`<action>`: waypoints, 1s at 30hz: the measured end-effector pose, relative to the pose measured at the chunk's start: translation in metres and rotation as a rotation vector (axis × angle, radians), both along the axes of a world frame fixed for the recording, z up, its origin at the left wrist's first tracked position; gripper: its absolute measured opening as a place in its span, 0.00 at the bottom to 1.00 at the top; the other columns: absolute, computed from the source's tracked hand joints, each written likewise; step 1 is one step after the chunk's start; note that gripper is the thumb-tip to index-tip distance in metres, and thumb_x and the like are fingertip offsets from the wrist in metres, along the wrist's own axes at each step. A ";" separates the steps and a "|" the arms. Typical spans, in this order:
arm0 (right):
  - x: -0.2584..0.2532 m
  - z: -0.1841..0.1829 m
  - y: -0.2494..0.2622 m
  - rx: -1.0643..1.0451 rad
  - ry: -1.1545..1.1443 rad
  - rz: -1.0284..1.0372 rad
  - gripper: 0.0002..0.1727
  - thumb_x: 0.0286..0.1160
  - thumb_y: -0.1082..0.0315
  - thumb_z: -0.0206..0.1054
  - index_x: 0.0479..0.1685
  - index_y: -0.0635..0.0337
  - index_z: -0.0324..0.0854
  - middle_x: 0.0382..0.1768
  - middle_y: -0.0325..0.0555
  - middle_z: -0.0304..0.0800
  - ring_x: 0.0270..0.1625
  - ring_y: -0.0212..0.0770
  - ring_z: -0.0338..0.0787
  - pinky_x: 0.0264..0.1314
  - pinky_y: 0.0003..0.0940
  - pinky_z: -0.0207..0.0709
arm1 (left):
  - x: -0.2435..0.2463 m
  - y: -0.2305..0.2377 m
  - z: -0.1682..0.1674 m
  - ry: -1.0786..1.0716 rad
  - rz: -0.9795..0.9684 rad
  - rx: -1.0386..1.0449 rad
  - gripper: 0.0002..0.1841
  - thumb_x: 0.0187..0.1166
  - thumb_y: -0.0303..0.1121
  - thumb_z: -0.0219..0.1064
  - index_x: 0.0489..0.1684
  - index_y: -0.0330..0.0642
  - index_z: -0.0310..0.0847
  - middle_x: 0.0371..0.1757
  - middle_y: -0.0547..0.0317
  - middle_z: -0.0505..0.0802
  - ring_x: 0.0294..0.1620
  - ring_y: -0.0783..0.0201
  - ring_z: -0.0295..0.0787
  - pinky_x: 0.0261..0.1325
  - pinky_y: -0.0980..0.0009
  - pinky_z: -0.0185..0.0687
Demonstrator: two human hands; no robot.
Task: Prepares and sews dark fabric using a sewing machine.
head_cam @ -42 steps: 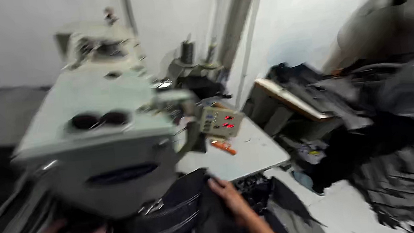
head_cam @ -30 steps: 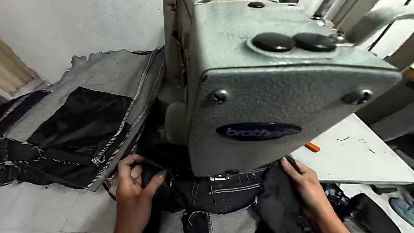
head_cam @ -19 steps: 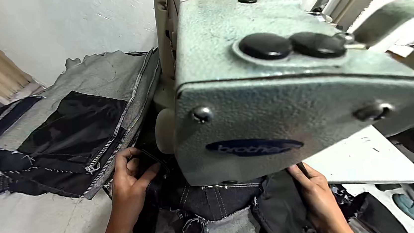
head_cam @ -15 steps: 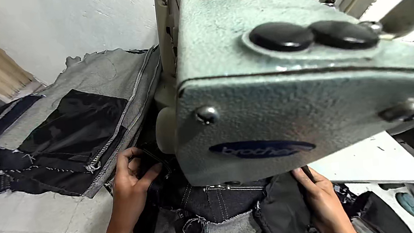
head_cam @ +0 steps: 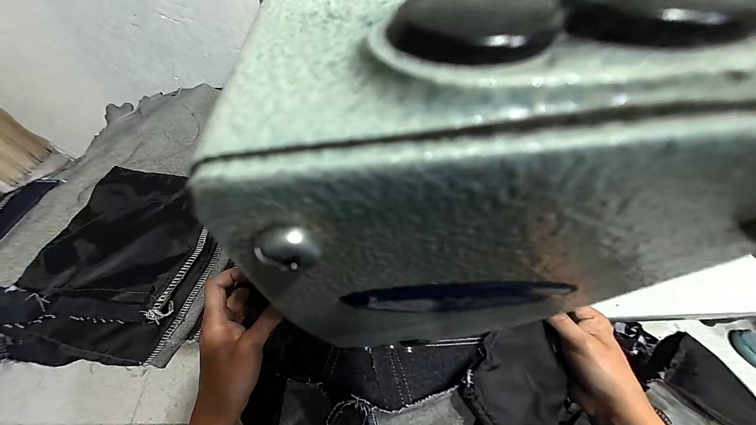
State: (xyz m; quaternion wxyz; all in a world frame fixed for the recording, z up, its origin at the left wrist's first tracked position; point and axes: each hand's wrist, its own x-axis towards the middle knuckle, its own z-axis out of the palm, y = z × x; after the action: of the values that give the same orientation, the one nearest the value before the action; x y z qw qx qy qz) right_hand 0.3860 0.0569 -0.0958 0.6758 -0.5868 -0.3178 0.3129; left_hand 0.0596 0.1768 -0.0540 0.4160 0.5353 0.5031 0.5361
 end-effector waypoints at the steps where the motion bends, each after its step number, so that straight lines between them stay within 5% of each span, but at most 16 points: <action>1: 0.000 0.001 0.000 0.003 0.008 0.017 0.13 0.82 0.63 0.60 0.34 0.44 0.90 0.28 0.24 0.94 0.31 0.20 0.91 0.37 0.18 0.87 | 0.000 0.001 -0.001 0.000 0.004 -0.004 0.32 0.57 0.23 0.74 0.65 0.42 0.67 0.45 0.76 0.91 0.48 0.84 0.90 0.50 0.83 0.88; 4: 0.003 0.001 0.000 -0.002 -0.044 0.060 0.09 0.80 0.54 0.66 0.40 0.45 0.88 0.32 0.26 0.95 0.34 0.20 0.92 0.40 0.18 0.87 | -0.003 0.002 0.000 0.052 0.003 -0.027 0.31 0.58 0.27 0.75 0.64 0.43 0.68 0.42 0.77 0.91 0.46 0.85 0.89 0.50 0.82 0.87; 6: 0.009 0.004 -0.004 -0.053 -0.413 0.027 0.24 0.78 0.44 0.65 0.59 0.54 0.79 0.43 0.28 0.90 0.45 0.17 0.88 0.51 0.17 0.84 | -0.007 0.001 0.002 0.137 -0.028 -0.026 0.30 0.59 0.30 0.75 0.65 0.43 0.69 0.40 0.75 0.91 0.44 0.84 0.89 0.49 0.81 0.87; 8: 0.013 0.020 -0.009 -0.073 -0.836 -0.027 0.40 0.77 0.39 0.64 0.72 0.67 0.73 0.55 0.51 0.87 0.54 0.34 0.87 0.55 0.34 0.83 | -0.011 -0.002 0.003 0.309 -0.043 0.017 0.29 0.65 0.37 0.75 0.67 0.43 0.72 0.38 0.74 0.91 0.40 0.83 0.88 0.46 0.79 0.86; 10: -0.002 0.050 -0.013 -0.036 -1.086 -0.029 0.37 0.78 0.38 0.63 0.66 0.66 0.81 0.64 0.73 0.80 0.63 0.61 0.83 0.60 0.56 0.77 | -0.013 -0.009 0.005 0.540 -0.024 0.069 0.29 0.69 0.44 0.73 0.68 0.41 0.75 0.41 0.65 0.93 0.41 0.74 0.90 0.47 0.67 0.87; 13: -0.039 0.063 -0.008 -0.032 -1.235 -0.015 0.31 0.79 0.30 0.55 0.43 0.45 0.91 0.74 0.71 0.75 0.80 0.72 0.69 0.75 0.70 0.64 | -0.012 -0.023 0.008 0.849 0.011 0.275 0.31 0.72 0.50 0.68 0.64 0.30 0.81 0.61 0.33 0.86 0.52 0.41 0.89 0.51 0.42 0.85; 15: -0.047 0.046 -0.003 -0.058 -1.307 -0.072 0.34 0.79 0.29 0.54 0.27 0.47 0.89 0.75 0.71 0.76 0.83 0.77 0.66 0.76 0.74 0.61 | -0.011 -0.036 0.021 0.940 0.003 0.347 0.26 0.74 0.45 0.69 0.58 0.28 0.85 0.67 0.22 0.81 0.61 0.26 0.84 0.58 0.36 0.82; 18: -0.037 0.028 -0.015 -0.157 -1.351 -0.112 0.22 0.68 0.49 0.66 0.19 0.59 0.84 0.72 0.77 0.76 0.79 0.85 0.67 0.74 0.74 0.65 | -0.008 -0.058 0.035 0.925 -0.112 0.442 0.15 0.79 0.37 0.69 0.49 0.32 0.89 0.51 0.32 0.91 0.53 0.34 0.89 0.55 0.46 0.85; 20: -0.033 0.026 -0.032 -0.212 -1.293 -0.076 0.11 0.53 0.69 0.72 0.27 0.69 0.81 0.73 0.85 0.71 0.76 0.88 0.69 0.72 0.71 0.70 | -0.005 -0.068 0.036 0.884 -0.203 0.474 0.12 0.79 0.34 0.69 0.48 0.34 0.89 0.47 0.39 0.93 0.48 0.42 0.91 0.52 0.54 0.87; 23: -0.035 0.019 -0.050 -0.216 -1.185 -0.107 0.25 0.46 0.77 0.73 0.50 0.75 0.78 0.74 0.89 0.65 0.69 0.81 0.78 0.64 0.59 0.80 | 0.004 -0.072 0.032 0.892 -0.227 0.492 0.13 0.79 0.37 0.69 0.48 0.35 0.90 0.44 0.43 0.94 0.45 0.46 0.92 0.50 0.56 0.88; 26: -0.034 -0.001 -0.056 -0.119 -0.981 -0.184 0.33 0.57 0.66 0.73 0.63 0.79 0.69 0.66 0.82 0.74 0.70 0.65 0.80 0.70 0.48 0.76 | 0.021 -0.068 0.030 0.987 -0.206 0.443 0.21 0.77 0.47 0.70 0.45 0.32 0.91 0.40 0.42 0.93 0.42 0.41 0.93 0.44 0.50 0.89; 28: -0.039 -0.007 -0.057 -0.178 -0.681 -0.185 0.43 0.65 0.63 0.74 0.76 0.82 0.58 0.70 0.76 0.75 0.68 0.50 0.84 0.68 0.40 0.80 | 0.032 -0.065 0.021 1.074 -0.206 0.432 0.33 0.76 0.61 0.64 0.41 0.31 0.90 0.39 0.40 0.94 0.42 0.39 0.94 0.42 0.47 0.90; 30: -0.037 -0.017 -0.053 -0.251 -0.278 -0.150 0.38 0.72 0.65 0.68 0.79 0.74 0.59 0.69 0.63 0.77 0.66 0.39 0.84 0.67 0.36 0.80 | 0.040 -0.061 0.024 1.178 -0.314 0.274 0.44 0.79 0.69 0.51 0.47 0.26 0.89 0.43 0.35 0.94 0.48 0.36 0.95 0.45 0.42 0.88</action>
State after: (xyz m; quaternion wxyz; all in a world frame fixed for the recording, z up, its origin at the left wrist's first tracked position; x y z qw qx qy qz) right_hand 0.3485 0.0041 -0.1130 0.5686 -0.7259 -0.3219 0.2147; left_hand 0.0993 0.1158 -0.0296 0.0702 0.8570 0.4901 0.1431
